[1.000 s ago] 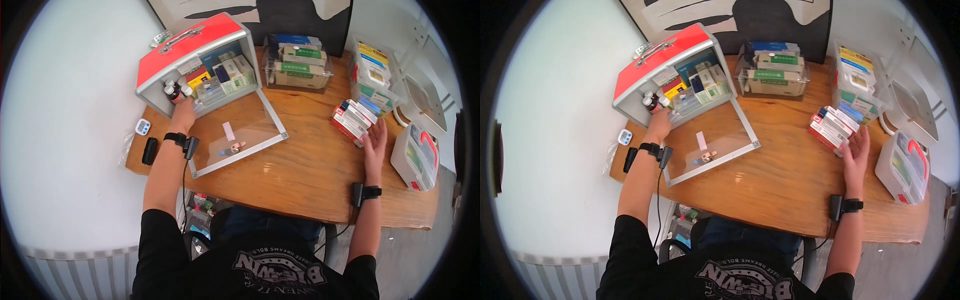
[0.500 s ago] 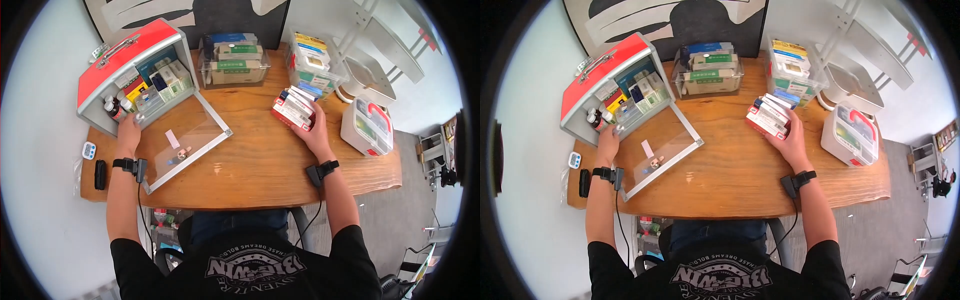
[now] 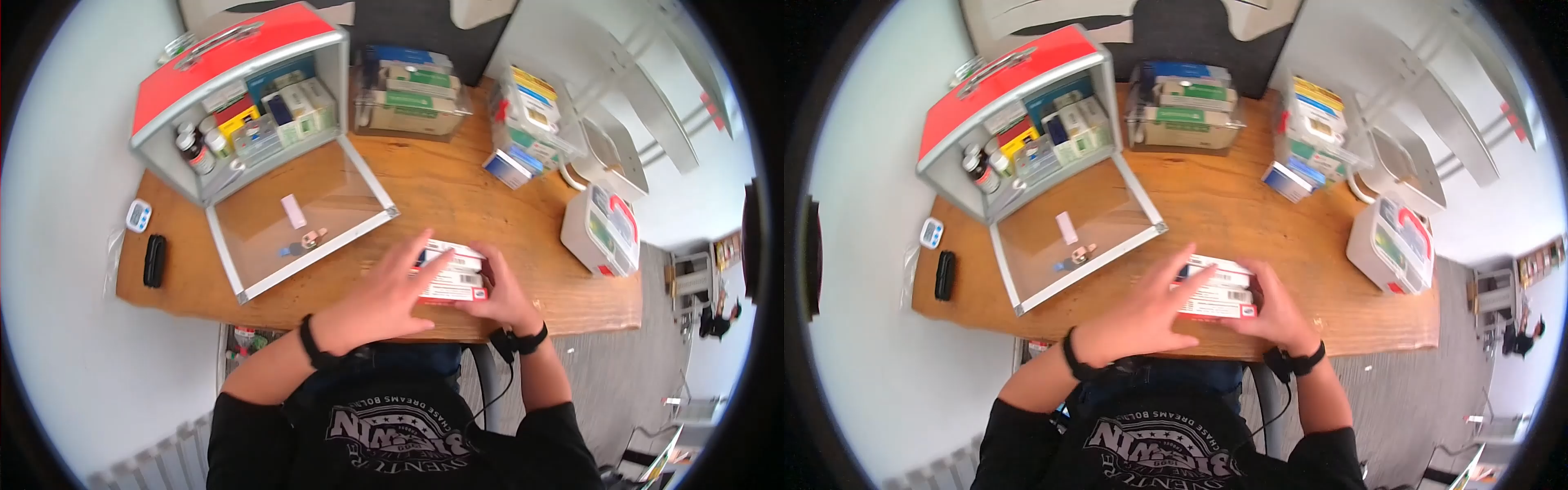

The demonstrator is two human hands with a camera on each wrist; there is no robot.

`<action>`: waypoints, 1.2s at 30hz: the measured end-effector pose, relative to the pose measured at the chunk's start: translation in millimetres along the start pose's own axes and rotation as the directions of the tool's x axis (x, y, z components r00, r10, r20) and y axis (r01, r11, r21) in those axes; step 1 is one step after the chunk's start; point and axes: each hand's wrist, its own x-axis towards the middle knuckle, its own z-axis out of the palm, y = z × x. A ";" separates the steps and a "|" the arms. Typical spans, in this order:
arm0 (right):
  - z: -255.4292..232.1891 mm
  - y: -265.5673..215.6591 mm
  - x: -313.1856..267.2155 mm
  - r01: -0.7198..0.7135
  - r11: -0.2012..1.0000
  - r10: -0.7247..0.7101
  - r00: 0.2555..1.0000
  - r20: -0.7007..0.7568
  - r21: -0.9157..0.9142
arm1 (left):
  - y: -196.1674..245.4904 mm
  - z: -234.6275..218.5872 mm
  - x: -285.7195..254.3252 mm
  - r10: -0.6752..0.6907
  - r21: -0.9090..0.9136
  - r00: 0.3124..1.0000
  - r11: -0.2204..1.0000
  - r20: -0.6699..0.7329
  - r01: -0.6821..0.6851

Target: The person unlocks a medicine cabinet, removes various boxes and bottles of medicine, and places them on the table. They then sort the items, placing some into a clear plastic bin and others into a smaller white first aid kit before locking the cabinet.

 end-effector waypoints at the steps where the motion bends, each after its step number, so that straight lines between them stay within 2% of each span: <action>1: 0.2 -2.9 -0.6 0.017 0.999 -0.017 1.000 -0.003 -0.030 | -6.0 16.0 2.5 -0.029 0.011 0.999 1.000 -0.025 0.029; 2: -0.7 -11.7 -1.4 0.030 0.987 -0.033 0.999 -0.017 -0.156 | -12.6 30.1 4.4 0.007 0.032 0.997 0.999 -0.070 -0.005; 3: 1.3 -7.9 -3.0 0.048 0.988 -0.047 0.999 0.012 -0.148 | -16.6 40.9 5.2 0.047 0.054 0.993 0.998 -0.108 -0.041; 5: 3.7 1.7 -8.1 -0.020 0.966 -0.008 0.994 -0.106 -0.258 | -17.4 58.3 5.8 0.039 0.060 0.983 0.998 -0.180 -0.029; 7: 9.1 1.5 -2.3 -0.007 0.970 -0.014 0.996 -0.083 -0.245 | -13.0 65.2 10.2 0.043 0.066 0.968 0.997 -0.249 -0.028; 9: 20.0 -1.5 1.5 0.053 0.920 -0.118 0.983 -0.143 -0.387 | -7.9 69.1 11.4 0.054 0.128 0.940 0.992 -0.336 -0.011; 11: 20.3 3.6 8.2 0.073 0.923 -0.137 0.980 -0.143 -0.378 | -8.7 66.7 12.1 0.054 0.158 0.942 0.988 -0.332 -0.001; 13: 19.0 11.6 10.2 0.029 0.973 -0.059 0.991 -0.122 -0.231 | -11.5 63.4 10.6 0.055 0.184 0.947 0.983 -0.317 0.004; 14: 18.1 14.0 10.1 0.026 0.976 -0.055 0.990 -0.126 -0.218 | -13.4 61.6 8.4 0.032 0.153 0.959 0.988 -0.283 0.012; 16: 14.0 13.6 10.8 0.105 0.992 -0.101 0.993 -0.065 0.065 | -11.5 49.2 2.7 0.008 0.130 0.972 0.991 -0.234 0.023; 17: 10.9 15.1 10.3 0.106 0.991 -0.100 0.992 -0.075 0.080 | -6.2 36.3 -3.3 -0.015 0.130 0.969 0.990 -0.247 0.049; 19: 8.2 16.3 6.9 0.110 0.949 -0.063 0.984 -0.165 0.295 | 7.6 -3.4 -13.4 -0.046 0.168 0.956 0.981 -0.289 0.098; 20: 7.6 8.7 4.9 0.116 0.948 -0.053 0.976 -0.211 0.297 | 11.9 -28.0 -17.5 -0.051 0.204 0.947 0.972 -0.316 0.120; 21: 5.4 10.9 2.9 0.113 0.941 -0.039 0.972 -0.230 0.319 | 10.8 -50.3 -20.6 -0.138 0.201 0.929 0.956 -0.342 0.216; 22: -0.4 16.9 0.8 0.095 0.892 0.019 0.969 -0.246 0.442 | 9.7 -76.4 -17.3 -0.211 0.182 0.893 0.936 -0.397 0.302; 23: -2.9 20.1 0.5 0.085 0.827 0.073 0.964 -0.256 0.556 | -0.5 -104.1 -12.6 -0.248 0.254 0.865 0.889 -0.436 0.382; 24: -2.3 19.2 2.7 0.111 0.803 0.065 0.960 -0.271 0.585 | -27.1 -124.5 -7.1 -0.080 0.421 0.862 0.847 -0.501 0.323; 25: -2.2 19.2 2.4 0.122 0.792 0.069 0.955 -0.287 0.598 | -44.3 -144.1 2.1 -0.084 0.464 0.838 0.801 -0.540 0.379; 27: -4.0 20.4 2.5 0.062 0.831 0.060 0.978 -0.200 0.552 | -77.9 -178.5 24.1 -0.221 0.344 0.815 0.824 -0.536 0.450; 29: -3.1 18.1 1.8 0.068 0.827 0.061 0.976 -0.210 0.558 | -132.3 -202.3 50.5 -0.130 0.410 0.863 0.839 -0.488 0.358; 30: -3.4 17.5 1.0 0.060 0.830 0.063 0.978 -0.200 0.555 | -158.4 -210.4 65.5 -0.121 0.418 0.870 0.840 -0.477 0.346; 31: -4.2 17.5 0.4 0.064 0.828 0.067 0.975 -0.210 0.558 | -183.1 -216.6 79.9 -0.131 0.471 0.903 0.818 -0.408 0.332; 32: -5.0 17.9 0.1 0.050 0.817 0.093 0.972 -0.216 0.575 | -199.2 -218.2 90.2 -0.145 0.522 0.930 0.793 -0.339 0.314; 33: -5.9 18.7 -0.2 0.034 0.805 0.119 0.969 -0.218 0.592 | -205.2 -215.5 97.6 -0.142 0.524 0.932 0.794 -0.333 0.308; 35: -6.3 21.3 -0.1 0.038 0.797 0.127 0.965 -0.229 0.603 | -216.9 -209.6 107.7 -0.316 0.697 0.877 0.533 -0.363 0.480; 36: -5.2 22.9 0.1 0.042 0.789 0.133 0.962 -0.238 0.613 | -217.9 -207.6 110.4 -0.303 0.688 0.878 0.546 -0.370 0.479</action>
